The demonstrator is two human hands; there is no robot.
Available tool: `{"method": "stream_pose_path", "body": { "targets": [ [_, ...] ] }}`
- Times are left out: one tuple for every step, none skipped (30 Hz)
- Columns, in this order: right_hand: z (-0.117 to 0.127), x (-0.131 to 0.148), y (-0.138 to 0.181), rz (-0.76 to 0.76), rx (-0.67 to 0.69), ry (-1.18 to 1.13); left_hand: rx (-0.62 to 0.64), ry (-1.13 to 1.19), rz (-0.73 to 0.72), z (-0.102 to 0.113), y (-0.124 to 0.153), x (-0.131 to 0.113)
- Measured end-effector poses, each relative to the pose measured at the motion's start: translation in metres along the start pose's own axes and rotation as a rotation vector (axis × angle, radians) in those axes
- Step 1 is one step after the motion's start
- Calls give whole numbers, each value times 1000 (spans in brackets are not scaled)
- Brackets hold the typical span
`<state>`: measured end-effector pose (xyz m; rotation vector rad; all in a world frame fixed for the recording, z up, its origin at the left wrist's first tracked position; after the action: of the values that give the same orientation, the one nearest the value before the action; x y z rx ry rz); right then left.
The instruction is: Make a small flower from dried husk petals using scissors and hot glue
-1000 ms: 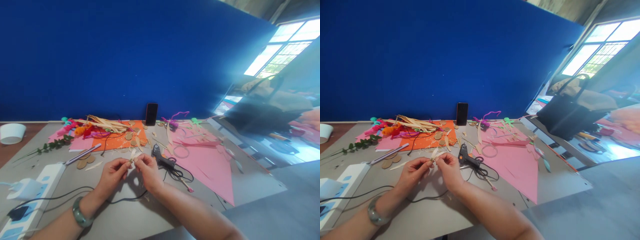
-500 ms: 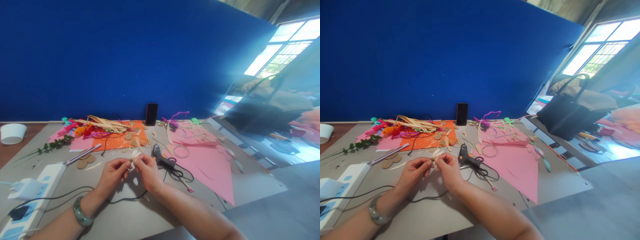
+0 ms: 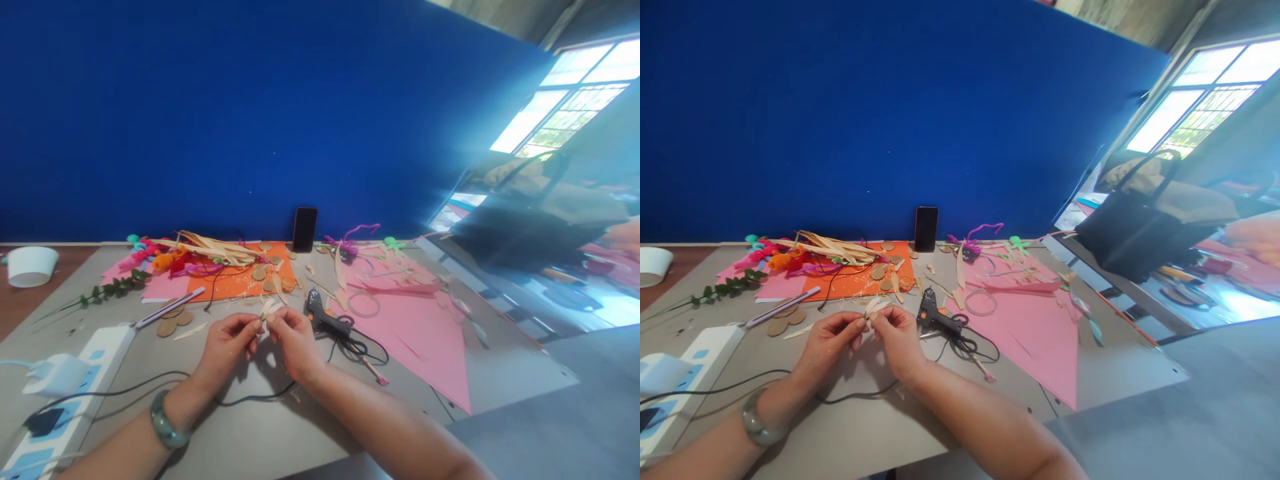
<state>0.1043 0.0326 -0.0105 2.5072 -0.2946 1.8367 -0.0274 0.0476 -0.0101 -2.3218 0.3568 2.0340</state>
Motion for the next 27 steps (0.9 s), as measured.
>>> {"method": "stream_pose_path", "body": {
  "targets": [
    [0, -1, 0, -4, 4, -7, -1, 6, 2, 0, 0, 0],
    [0, -1, 0, -7, 8, -11, 0, 10, 4, 0, 0, 1],
    [0, -1, 0, -8, 12, -14, 3, 14, 5, 0, -1, 1],
    [0, -1, -1, -7, 17, -17, 4, 18, 6, 0, -1, 1],
    [0, -1, -1, -3, 26, -22, 5, 24, 8, 1, -1, 2],
    [-1, 0, -2, 7, 40, -29, 3, 33, 10, 1, -1, 2],
    [-1, 1, -3, 18, 61, -36, 2, 46, 13, 2, -2, 3],
    [-2, 2, -3, 29, 82, -42, 5, 61, 15, 2, -2, 4],
    [-2, 3, -4, 35, 97, -45, 9, 76, 17, 3, -2, 4],
    [-2, 3, -5, 38, 104, -42, 16, 89, 21, 3, -3, 5],
    [-2, 2, -7, 36, 102, -36, 26, 98, 27, 3, -3, 6],
    [-1, 1, -8, 30, 97, -25, 33, 105, 35, 2, -4, 7],
    [-1, 0, -9, 21, 93, -14, 40, 112, 41, 2, -4, 8],
    [0, -1, -9, 11, 97, -4, 44, 122, 47, 2, -4, 8],
    [-1, -2, -10, 3, 106, 3, 48, 133, 51, 1, -4, 9],
    [-1, -2, -11, -4, 117, 5, 53, 146, 55, 1, -4, 9],
    [-2, -3, -11, -8, 126, 4, 54, 159, 59, 0, -4, 9],
    [-2, -3, -12, -13, 132, -2, 57, 168, 65, -1, -4, 8],
    [-2, -4, -13, -22, 135, -11, 60, 173, 72, -1, -3, 8],
    [-2, -5, -13, -35, 137, -23, 59, 175, 77, -2, -3, 8],
    [-2, -7, -14, -50, 139, -37, 60, 173, 81, -2, -3, 7],
    [-2, -8, -15, -65, 142, -53, 60, 170, 82, -2, -3, 6],
    [-2, -10, -15, -80, 145, -72, 59, 167, 80, -2, -2, 6],
    [-2, -12, -16, -93, 148, -90, 59, 163, 77, -2, -2, 5],
    [-2, -13, -16, -104, 153, -107, 57, 155, 74, -2, -2, 5],
    [-2, -13, -17, -114, 159, -124, 57, 145, 71, -1, -2, 4],
    [-2, -14, -17, -125, 167, -138, 57, 132, 66, -1, -1, 4]
  ]
}}
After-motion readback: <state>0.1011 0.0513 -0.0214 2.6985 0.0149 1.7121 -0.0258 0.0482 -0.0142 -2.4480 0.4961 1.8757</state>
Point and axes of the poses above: each hand's wrist, its own y-axis away from the middle knuckle, its own z-axis out of the back of the hand, x = y × z, the point moved 5 cm from there along -y, towards the middle knuckle, and after that the axes turned 8 degrees about z, right-handed, at the moved point
